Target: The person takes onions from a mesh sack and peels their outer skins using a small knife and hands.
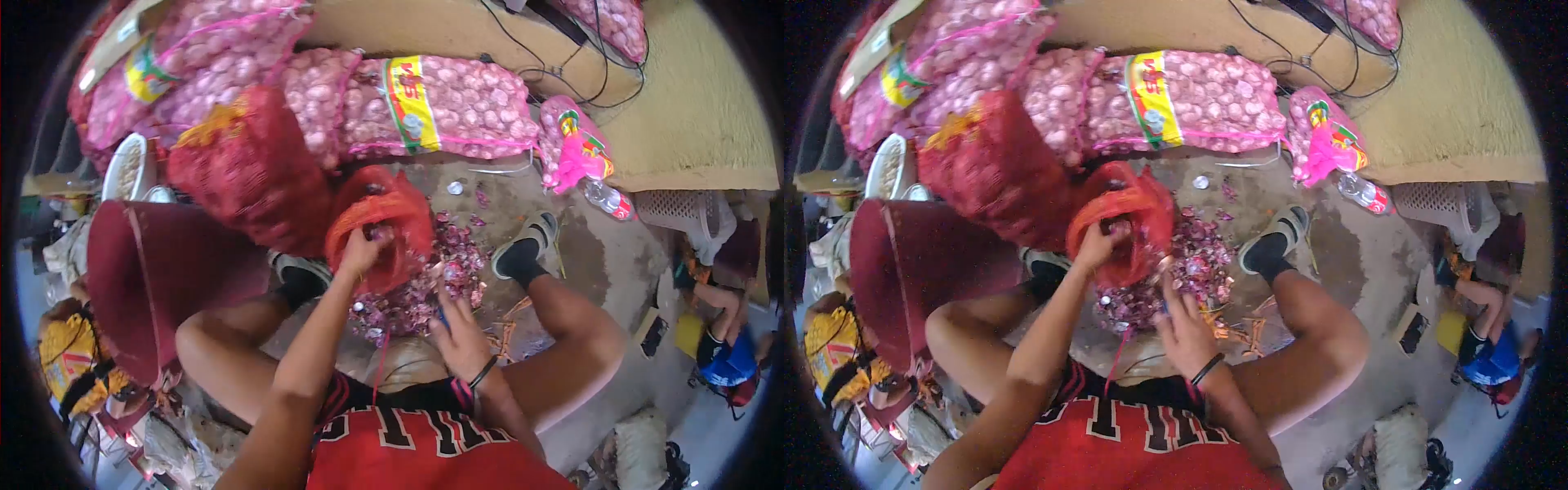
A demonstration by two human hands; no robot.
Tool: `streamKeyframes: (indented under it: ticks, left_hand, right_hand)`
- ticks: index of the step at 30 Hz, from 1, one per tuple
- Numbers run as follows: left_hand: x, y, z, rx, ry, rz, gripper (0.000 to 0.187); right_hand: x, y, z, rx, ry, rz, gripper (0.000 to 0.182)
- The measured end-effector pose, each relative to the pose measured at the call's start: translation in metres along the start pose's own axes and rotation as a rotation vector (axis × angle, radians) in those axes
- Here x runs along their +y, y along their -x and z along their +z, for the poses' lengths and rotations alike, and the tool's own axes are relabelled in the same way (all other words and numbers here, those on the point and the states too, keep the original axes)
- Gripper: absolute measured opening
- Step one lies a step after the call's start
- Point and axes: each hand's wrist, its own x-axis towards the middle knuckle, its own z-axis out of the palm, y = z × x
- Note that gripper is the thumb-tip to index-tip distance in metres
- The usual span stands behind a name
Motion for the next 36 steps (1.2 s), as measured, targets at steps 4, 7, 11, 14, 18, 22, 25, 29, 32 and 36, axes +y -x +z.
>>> streamKeyframes:
  ticks: [4,7,11,14,18,22,25,29,32,36]
  left_hand:
    - [0.079,0.128,-0.016,-0.287,0.922,0.015,0.055]
    - [0.104,0.186,-0.022,-0.399,0.985,0.154,0.059]
    - [0.112,0.24,-0.022,-0.403,0.978,0.227,0.062]
    - [0.103,0.265,-0.018,-0.348,0.964,0.249,0.064]
    - [0.086,0.277,-0.013,-0.25,0.898,0.333,0.063]
    - [0.076,0.284,-0.005,-0.194,0.916,0.418,0.061]
    - [0.07,0.285,-0.002,-0.166,0.913,0.422,0.063]
    - [0.066,0.285,-0.003,-0.17,0.897,0.419,0.063]
    - [0.065,0.286,0.001,-0.189,0.865,0.401,0.059]
    - [0.056,0.284,0.002,-0.222,0.843,0.428,0.049]
  right_hand:
    - [0.004,0.018,0.001,0.122,-0.108,-0.202,0.053]
    - [0.0,0.036,0.01,0.214,-0.194,-0.343,0.051]
    - [-0.003,0.06,0.012,0.141,-0.009,-0.335,0.052]
    - [-0.005,0.072,0.018,0.098,0.136,-0.242,0.051]
    - [-0.004,0.082,0.026,0.184,-0.029,-0.331,0.048]
    - [-0.005,0.085,0.027,0.177,-0.12,-0.369,0.047]
    - [-0.016,0.09,0.027,0.235,-0.185,-0.468,0.051]
    - [-0.023,0.089,0.036,0.18,-0.182,-0.521,0.062]
    - [-0.019,0.081,0.051,0.205,-0.168,-0.553,0.072]
    - [-0.022,0.085,0.047,0.172,-0.098,-0.466,0.073]
